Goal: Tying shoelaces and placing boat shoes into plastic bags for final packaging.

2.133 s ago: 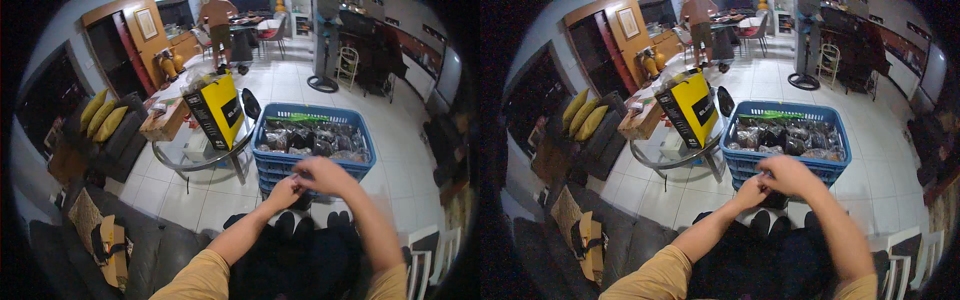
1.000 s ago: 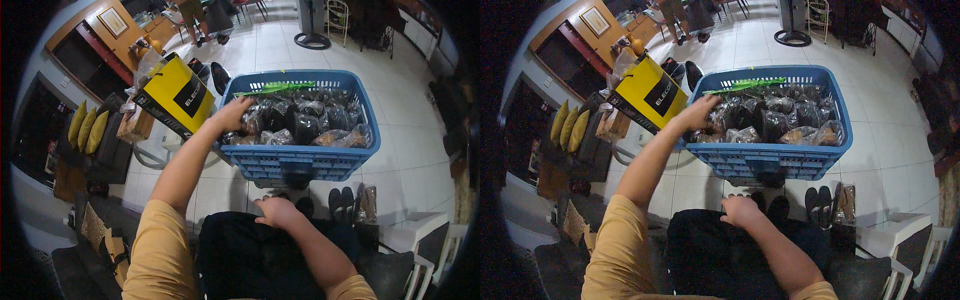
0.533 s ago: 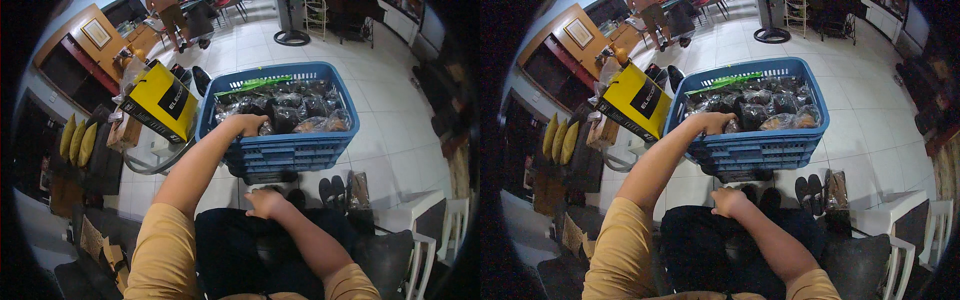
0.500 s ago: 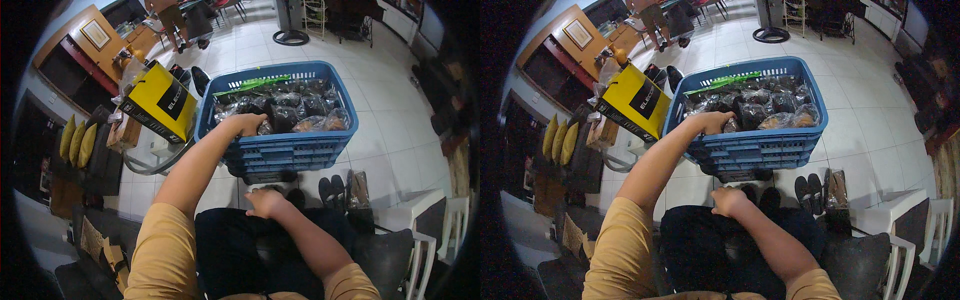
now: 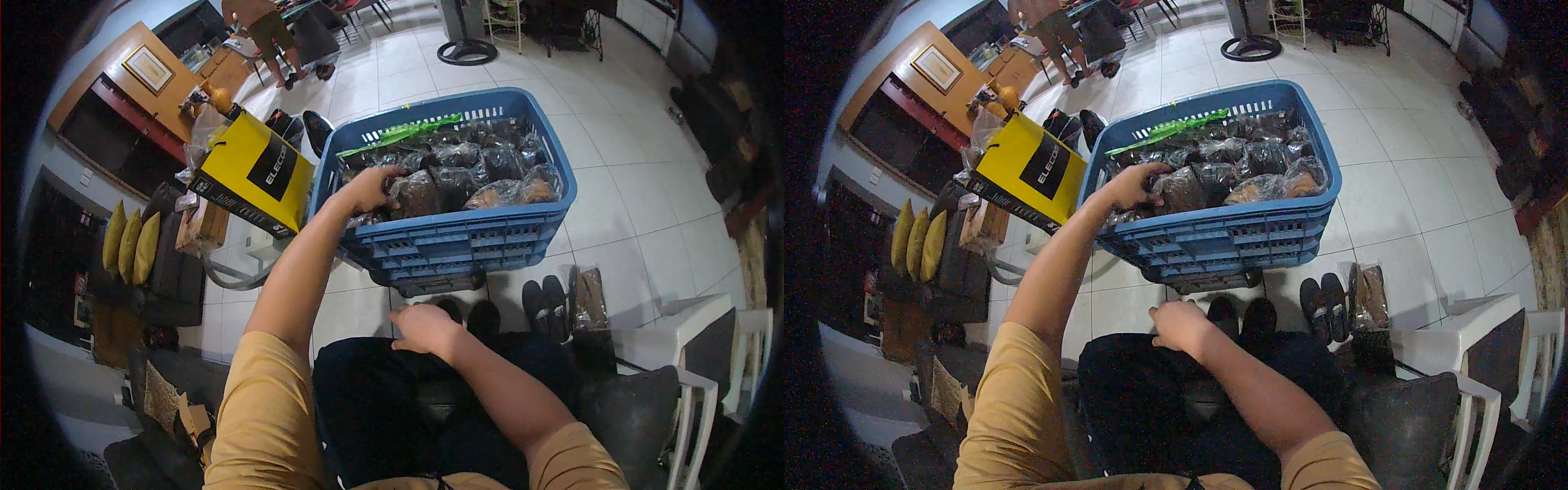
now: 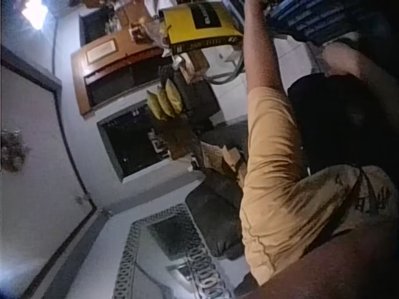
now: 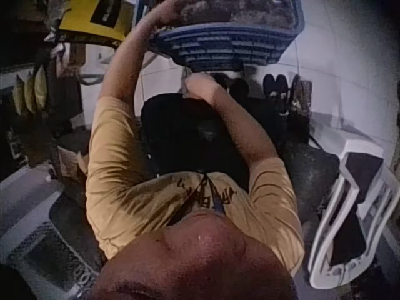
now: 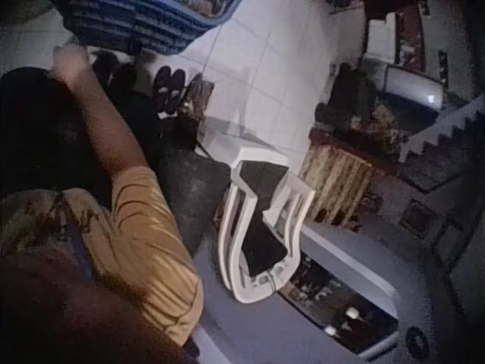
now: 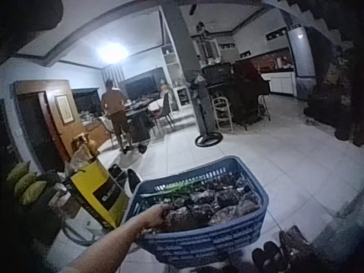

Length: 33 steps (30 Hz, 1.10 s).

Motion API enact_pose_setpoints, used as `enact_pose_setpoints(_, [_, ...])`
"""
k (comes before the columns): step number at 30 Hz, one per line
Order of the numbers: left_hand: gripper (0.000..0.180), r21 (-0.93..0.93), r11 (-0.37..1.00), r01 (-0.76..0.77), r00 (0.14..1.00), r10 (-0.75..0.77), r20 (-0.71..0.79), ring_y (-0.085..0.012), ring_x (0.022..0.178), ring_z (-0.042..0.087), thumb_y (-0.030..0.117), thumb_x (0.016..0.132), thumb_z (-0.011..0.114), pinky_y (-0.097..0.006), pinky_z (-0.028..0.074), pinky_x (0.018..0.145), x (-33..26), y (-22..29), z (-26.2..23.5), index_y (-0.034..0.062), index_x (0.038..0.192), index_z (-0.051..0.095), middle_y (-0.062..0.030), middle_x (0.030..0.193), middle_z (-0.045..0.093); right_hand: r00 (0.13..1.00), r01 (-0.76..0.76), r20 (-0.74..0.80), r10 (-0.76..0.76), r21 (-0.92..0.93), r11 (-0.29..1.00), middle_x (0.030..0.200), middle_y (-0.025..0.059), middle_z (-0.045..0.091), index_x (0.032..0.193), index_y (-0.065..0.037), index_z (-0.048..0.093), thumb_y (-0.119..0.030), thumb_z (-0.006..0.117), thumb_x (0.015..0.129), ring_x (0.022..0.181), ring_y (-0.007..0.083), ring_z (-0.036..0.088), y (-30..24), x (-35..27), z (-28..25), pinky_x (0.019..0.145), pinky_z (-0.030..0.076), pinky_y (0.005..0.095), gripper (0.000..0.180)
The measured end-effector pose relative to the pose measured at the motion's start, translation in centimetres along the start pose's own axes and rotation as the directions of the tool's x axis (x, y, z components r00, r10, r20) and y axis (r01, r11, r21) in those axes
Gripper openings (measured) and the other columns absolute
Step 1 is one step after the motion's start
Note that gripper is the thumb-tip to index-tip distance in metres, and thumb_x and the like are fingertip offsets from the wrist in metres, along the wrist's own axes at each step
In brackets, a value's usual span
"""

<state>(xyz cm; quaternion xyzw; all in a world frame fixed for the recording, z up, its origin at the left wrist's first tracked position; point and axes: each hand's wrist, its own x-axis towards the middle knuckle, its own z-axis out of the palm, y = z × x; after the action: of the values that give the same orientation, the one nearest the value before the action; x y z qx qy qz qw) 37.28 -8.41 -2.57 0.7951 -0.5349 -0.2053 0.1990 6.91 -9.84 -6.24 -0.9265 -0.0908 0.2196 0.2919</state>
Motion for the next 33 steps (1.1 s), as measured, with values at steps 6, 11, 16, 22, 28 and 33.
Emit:
enact_pose_setpoints(6, [0.033, -0.467, 0.837, 0.285, 0.958, -0.228, 0.176, -0.0149, 0.090, 0.072, 0.031, 0.098, 0.075, -0.031, 0.056, 0.085, 0.3, 1.6, -3.0, -0.0023, 0.101, 0.077, -0.0058, 0.090, 0.077, 0.999, 0.025, -0.038, -0.026, -0.011, 1.000, 0.122, 0.0222, 0.069, 0.128, 0.000, 0.062, -0.040, 0.075, 0.092, 0.114, 0.0396, 0.068, 0.0, -0.1, 0.3, 0.097, 0.056, 0.0487, 0.055])
enact_pose_setpoints(11, [0.045, -0.030, 0.988, 0.149, 0.987, -0.151, -0.057, -0.0210, 0.099, 0.071, 0.035, 0.090, 0.082, -0.035, 0.056, 0.091, -2.0, -1.8, -4.7, -0.0002, 0.116, 0.074, -0.0147, 0.105, 0.075, 1.000, 0.010, -0.006, -0.010, -0.016, 1.000, 0.122, 0.0218, 0.069, 0.129, -0.003, 0.062, -0.040, 0.075, 0.092, 0.115, 0.0396, 0.068, -0.6, -0.2, -0.1, 0.098, 0.056, 0.0495, 0.055])
enact_pose_setpoints(16, [0.098, 0.210, 0.960, 0.186, 0.981, -0.195, 0.022, -0.0361, 0.141, 0.052, 0.036, 0.073, 0.093, -0.044, 0.040, 0.117, -4.2, -3.7, -3.1, 0.0068, 0.155, 0.047, -0.0234, 0.152, 0.054, 1.000, 0.018, 0.008, -0.018, -0.015, 1.000, 0.121, 0.0215, 0.069, 0.130, -0.003, 0.063, -0.041, 0.076, 0.091, 0.114, 0.0402, 0.068, -0.5, 0.1, 0.3, 0.097, 0.056, 0.0503, 0.056])
enact_pose_setpoints(22, [0.093, 0.174, 0.974, 0.146, 0.989, -0.148, -0.004, -0.0367, 0.136, 0.056, 0.031, 0.074, 0.093, -0.042, 0.043, 0.115, -4.6, -4.9, -3.2, 0.0101, 0.153, 0.049, -0.0213, 0.147, 0.059, 0.998, 0.035, -0.052, -0.037, -0.049, 0.998, 0.120, 0.0183, 0.072, 0.123, -0.002, 0.067, -0.040, 0.078, 0.089, 0.112, 0.0376, 0.070, -0.5, 0.4, 0.9, 0.094, 0.059, 0.0487, 0.053])
enact_pose_setpoints(28, [0.044, 0.200, 0.979, -0.024, 0.986, 0.057, -0.156, -0.0419, 0.116, 0.062, 0.013, 0.080, 0.083, -0.046, 0.049, 0.101, -5.2, -3.8, -2.9, 0.0088, 0.118, 0.063, -0.0198, 0.120, 0.065, 0.999, 0.020, -0.033, -0.021, -0.047, 0.999, 0.122, 0.0181, 0.071, 0.123, -0.003, 0.067, -0.041, 0.078, 0.089, 0.114, 0.0371, 0.070, -0.5, 0.6, 0.8, 0.095, 0.058, 0.0486, 0.052])
enact_pose_setpoints(33, [0.019, 0.228, 0.974, -0.014, 0.965, 0.073, -0.252, -0.0426, 0.111, 0.061, 0.010, 0.088, 0.073, -0.046, 0.050, 0.094, -6.1, -2.8, -2.6, 0.0068, 0.105, 0.065, -0.0168, 0.116, 0.063, 0.999, 0.031, -0.008, -0.031, -0.040, 0.999, 0.116, 0.0206, 0.070, 0.127, -0.003, 0.063, -0.043, 0.076, 0.091, 0.111, 0.0402, 0.068, -0.2, 0.9, 1.2, 0.094, 0.057, 0.0498, 0.056])
